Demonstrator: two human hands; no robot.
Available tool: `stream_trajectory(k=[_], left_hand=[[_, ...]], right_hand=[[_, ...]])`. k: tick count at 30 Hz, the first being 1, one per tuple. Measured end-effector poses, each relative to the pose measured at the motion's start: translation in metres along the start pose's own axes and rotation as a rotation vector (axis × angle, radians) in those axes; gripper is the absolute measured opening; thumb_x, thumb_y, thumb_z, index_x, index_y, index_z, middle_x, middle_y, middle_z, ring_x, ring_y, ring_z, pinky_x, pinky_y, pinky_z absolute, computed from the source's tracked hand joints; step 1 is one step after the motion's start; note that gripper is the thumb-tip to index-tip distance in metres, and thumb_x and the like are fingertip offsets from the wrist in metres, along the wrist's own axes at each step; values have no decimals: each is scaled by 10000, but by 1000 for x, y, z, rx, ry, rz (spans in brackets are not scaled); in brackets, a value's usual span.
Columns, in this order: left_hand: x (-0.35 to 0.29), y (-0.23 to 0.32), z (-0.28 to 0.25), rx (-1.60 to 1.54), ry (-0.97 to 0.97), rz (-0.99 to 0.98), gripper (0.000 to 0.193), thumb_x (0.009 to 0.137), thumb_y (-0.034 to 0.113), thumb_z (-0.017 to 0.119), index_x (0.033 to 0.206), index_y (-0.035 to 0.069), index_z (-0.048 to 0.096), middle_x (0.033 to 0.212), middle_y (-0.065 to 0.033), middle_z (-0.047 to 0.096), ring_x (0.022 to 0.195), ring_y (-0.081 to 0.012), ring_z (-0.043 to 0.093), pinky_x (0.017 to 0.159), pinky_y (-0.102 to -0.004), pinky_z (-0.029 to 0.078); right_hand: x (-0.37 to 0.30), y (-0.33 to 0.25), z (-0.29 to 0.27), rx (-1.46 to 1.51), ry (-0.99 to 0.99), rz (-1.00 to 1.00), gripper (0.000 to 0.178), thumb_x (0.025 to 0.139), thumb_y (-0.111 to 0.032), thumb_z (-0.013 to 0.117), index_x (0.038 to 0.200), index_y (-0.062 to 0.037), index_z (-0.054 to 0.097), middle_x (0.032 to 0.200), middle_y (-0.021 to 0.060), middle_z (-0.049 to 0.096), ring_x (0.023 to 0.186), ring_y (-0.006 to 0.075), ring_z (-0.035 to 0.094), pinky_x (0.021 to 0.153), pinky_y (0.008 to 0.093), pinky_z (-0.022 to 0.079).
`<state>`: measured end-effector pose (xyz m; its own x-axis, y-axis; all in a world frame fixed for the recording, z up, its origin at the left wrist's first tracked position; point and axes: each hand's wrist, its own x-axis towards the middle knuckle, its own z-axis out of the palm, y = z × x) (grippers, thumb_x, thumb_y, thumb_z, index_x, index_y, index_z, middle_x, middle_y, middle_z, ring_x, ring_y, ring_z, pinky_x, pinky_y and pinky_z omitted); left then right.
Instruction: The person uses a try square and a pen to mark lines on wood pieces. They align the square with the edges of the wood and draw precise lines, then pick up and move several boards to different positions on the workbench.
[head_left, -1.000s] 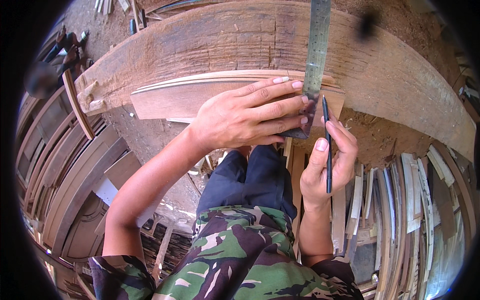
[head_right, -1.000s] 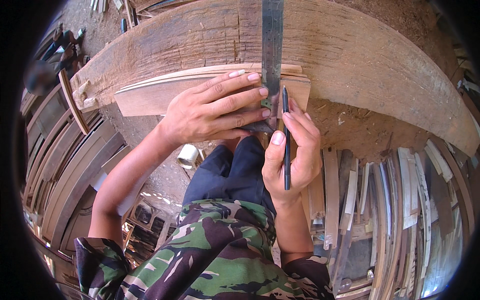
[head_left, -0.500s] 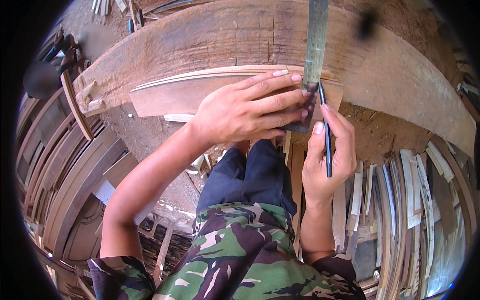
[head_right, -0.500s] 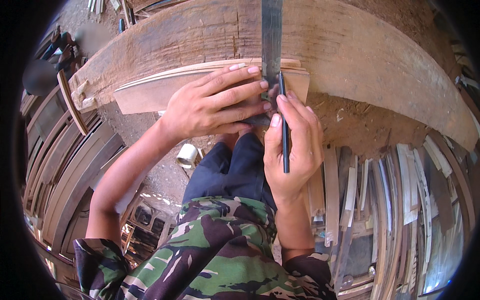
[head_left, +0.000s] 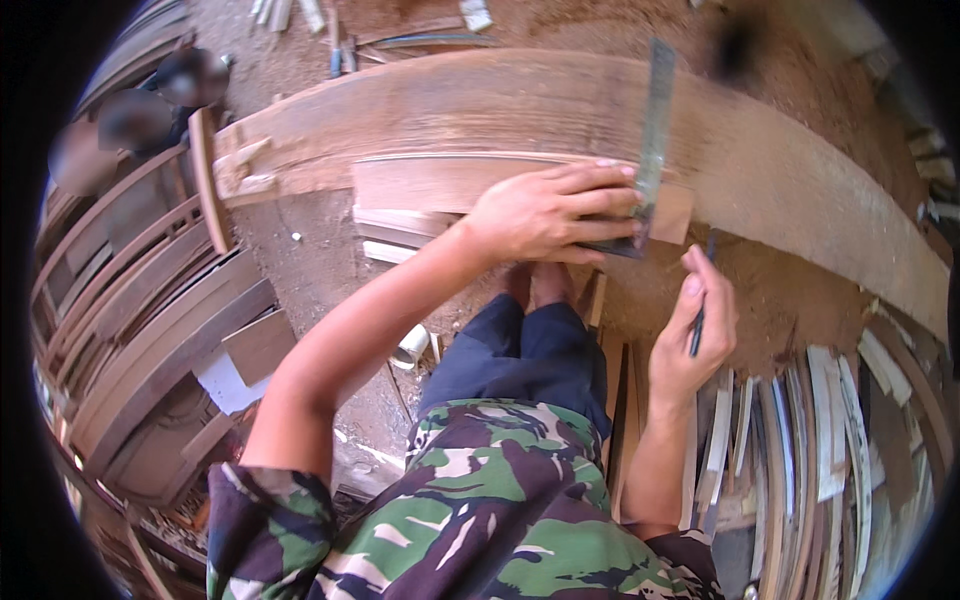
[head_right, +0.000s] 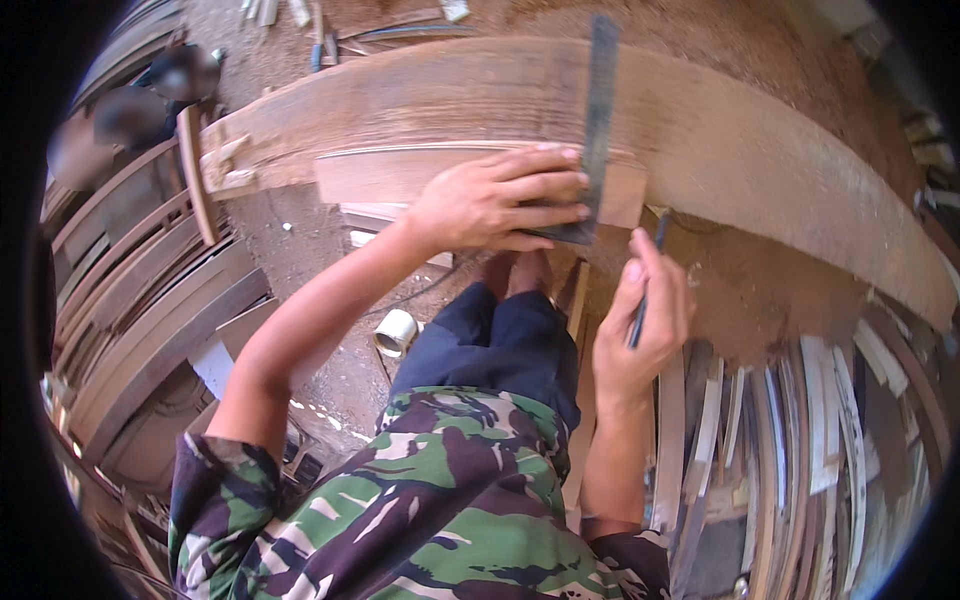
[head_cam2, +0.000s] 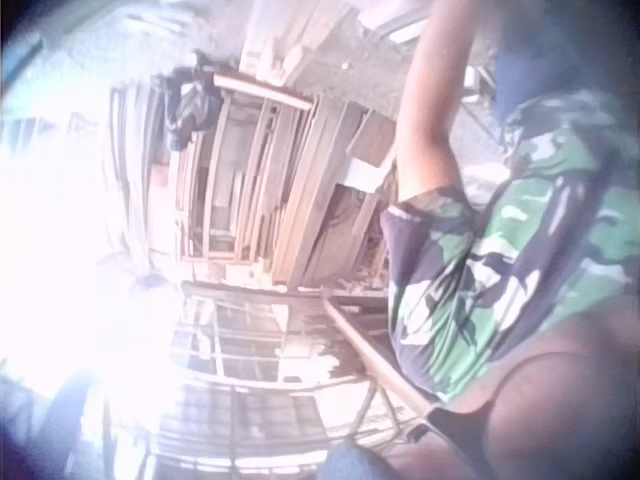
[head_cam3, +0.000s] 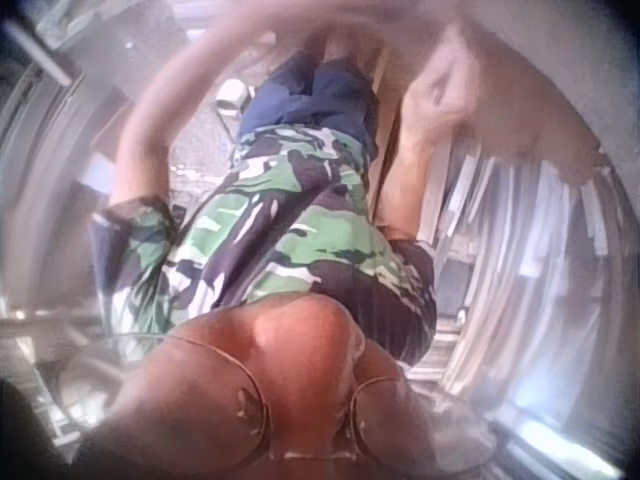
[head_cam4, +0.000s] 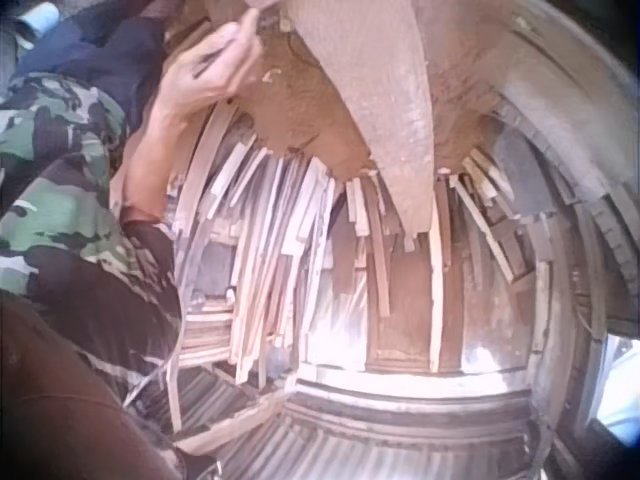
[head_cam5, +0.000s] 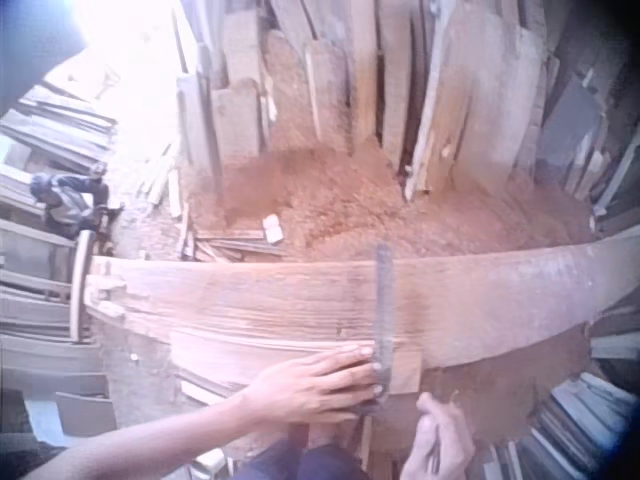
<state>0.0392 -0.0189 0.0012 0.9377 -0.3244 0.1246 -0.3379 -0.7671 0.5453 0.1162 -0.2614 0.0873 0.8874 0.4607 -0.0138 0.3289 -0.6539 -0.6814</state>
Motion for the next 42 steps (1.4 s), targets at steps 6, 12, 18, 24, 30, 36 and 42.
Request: stream_trajectory(k=[6, 12, 18, 24, 30, 36, 42], left_hand=[[-2, 7, 2, 26, 77, -16, 519, 965, 476, 760, 1429, 244, 735, 1659, -52, 553, 1637, -320, 394, 1363, -528, 316], [-21, 46, 22, 232, 233, -247, 548, 916, 484, 801, 1427, 298, 735, 1683, -7, 544, 1643, -383, 367, 1384, -619, 214], [-48, 98, -13, -25, 589, -1195, 663, 1021, 444, 732, 1618, 211, 562, 1373, -180, 553, 1341, -399, 490, 1216, -593, 382], [-46, 50, 20, -357, 782, -1790, 1092, 949, 616, 792, 1791, 356, 146, 1382, -271, 389, 1230, -475, 465, 1146, -615, 397], [23, 28, 7, -402, 875, -2277, 1291, 806, 666, 898, 1781, 468, 76, 1417, -229, 412, 1244, -439, 480, 1098, -595, 407], [50, 9, 24, -155, 892, -2369, 1352, 778, 570, 938, 1790, 482, 46, 1439, -229, 439, 1272, -429, 502, 1078, -603, 411], [28, 46, -41, -457, 496, -1421, 1218, 806, 62, 793, 1738, 605, 229, 1660, -253, 315, 1562, -509, 280, 1219, -738, 317]], right_hand=[[91, -10, 33, -331, -144, -432, 421, 984, -25, 695, 1382, -155, 740, 1533, 83, 663, 1570, 356, 457, 1274, 568, 363], [148, 11, 31, -557, -483, -730, 441, 924, -4, 674, 1317, -186, 754, 1630, 16, 600, 1682, 322, 311, 1337, 674, 248], [133, 36, 7, -477, -415, -984, 167, 923, -49, 674, 1079, -68, 730, 1284, 155, 712, 1420, 342, 594, 1339, 641, 293], [78, 38, -61, -541, -405, -883, 39, 959, -93, 667, 953, -56, 655, 957, 138, 605, 1040, 339, 655, 1295, 624, 374], [-38, 30, -90, -475, -196, -568, 121, 1045, -174, 652, 1032, -60, 690, 993, 135, 628, 1023, 358, 644, 1166, 554, 443], [-164, 51, -75, -237, -112, -193, 132, 1033, -181, 675, 1009, -64, 731, 1029, 140, 682, 1001, 375, 659, 997, 513, 514], [-232, 41, -70, -266, -5, 87, 178, 1080, -242, 679, 1030, -81, 735, 1049, 143, 683, 1029, 395, 672, 926, 516, 505]])
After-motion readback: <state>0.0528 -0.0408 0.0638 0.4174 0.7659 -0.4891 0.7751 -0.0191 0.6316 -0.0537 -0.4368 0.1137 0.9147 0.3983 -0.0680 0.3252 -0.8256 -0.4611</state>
